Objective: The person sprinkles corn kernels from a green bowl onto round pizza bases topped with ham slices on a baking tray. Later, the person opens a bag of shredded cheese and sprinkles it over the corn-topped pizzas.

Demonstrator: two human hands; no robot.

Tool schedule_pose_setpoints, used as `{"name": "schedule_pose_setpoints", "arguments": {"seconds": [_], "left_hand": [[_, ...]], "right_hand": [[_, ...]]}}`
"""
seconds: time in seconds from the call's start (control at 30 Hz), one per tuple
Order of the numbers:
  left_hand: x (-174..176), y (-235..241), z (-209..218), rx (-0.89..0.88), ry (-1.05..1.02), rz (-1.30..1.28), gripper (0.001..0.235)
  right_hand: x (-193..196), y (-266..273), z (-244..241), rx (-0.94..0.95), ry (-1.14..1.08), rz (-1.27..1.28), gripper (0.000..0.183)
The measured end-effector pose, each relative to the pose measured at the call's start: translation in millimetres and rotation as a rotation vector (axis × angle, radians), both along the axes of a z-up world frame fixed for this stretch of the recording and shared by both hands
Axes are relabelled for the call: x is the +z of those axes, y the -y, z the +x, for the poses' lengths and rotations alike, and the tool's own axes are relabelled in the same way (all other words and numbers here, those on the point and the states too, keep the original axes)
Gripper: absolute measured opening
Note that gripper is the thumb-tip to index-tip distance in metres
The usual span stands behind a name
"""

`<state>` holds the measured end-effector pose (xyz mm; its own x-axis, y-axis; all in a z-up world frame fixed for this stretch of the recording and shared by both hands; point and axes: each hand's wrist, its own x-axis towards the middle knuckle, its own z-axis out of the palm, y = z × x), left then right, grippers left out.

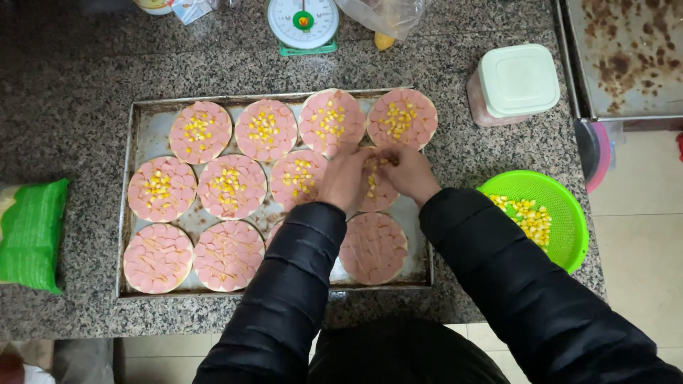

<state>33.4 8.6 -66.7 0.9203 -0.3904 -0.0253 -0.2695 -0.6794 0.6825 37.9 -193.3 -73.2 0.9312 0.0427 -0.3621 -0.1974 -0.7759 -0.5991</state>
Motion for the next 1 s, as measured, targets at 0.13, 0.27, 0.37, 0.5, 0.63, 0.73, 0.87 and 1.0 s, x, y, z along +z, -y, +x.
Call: {"name": "schedule_pose_setpoints", "arguments": {"seconds": [0.13,0.27,0.37,0.5,0.63,0.73,0.87,1.0], "left_hand": [[24,-4,-4,0.003,0.019,0.105,0.037],[-2,-13,-7,0.063,0.033,0.078,0.027],[30,-8,-9,0.052,0.033,0.072,0.028],[5,6,8,-0.054,0.042,0.109,0.037],[17,3,1,-0.048,0.022,0.101,0.035],[46,-11,-11,-0.02,-0.006,0.085,0.032],[27,-18,-14,0.05,0.052,0.055,0.016],[30,-21,-22,0.045,0.092,0.048,0.017]], "right_hand": [[3,5,-5,0.027,-0.005,0.012,0.04],[-16,10,-13,0.013,0.016,0.009,0.035],[-17,9,-17,0.001,0.007,0.066,0.031],[5,6,-21,-0.03,0.005,0.114,0.029],[-10,16,-21,-0.021,0.067,0.142,0.028],[3,12,-24,-0.021,0.051,0.139,0.03],[24,5,-32,0.013,-0.002,0.188,0.031],[13,3,-33,0.031,0.016,0.111,0.036]]}}
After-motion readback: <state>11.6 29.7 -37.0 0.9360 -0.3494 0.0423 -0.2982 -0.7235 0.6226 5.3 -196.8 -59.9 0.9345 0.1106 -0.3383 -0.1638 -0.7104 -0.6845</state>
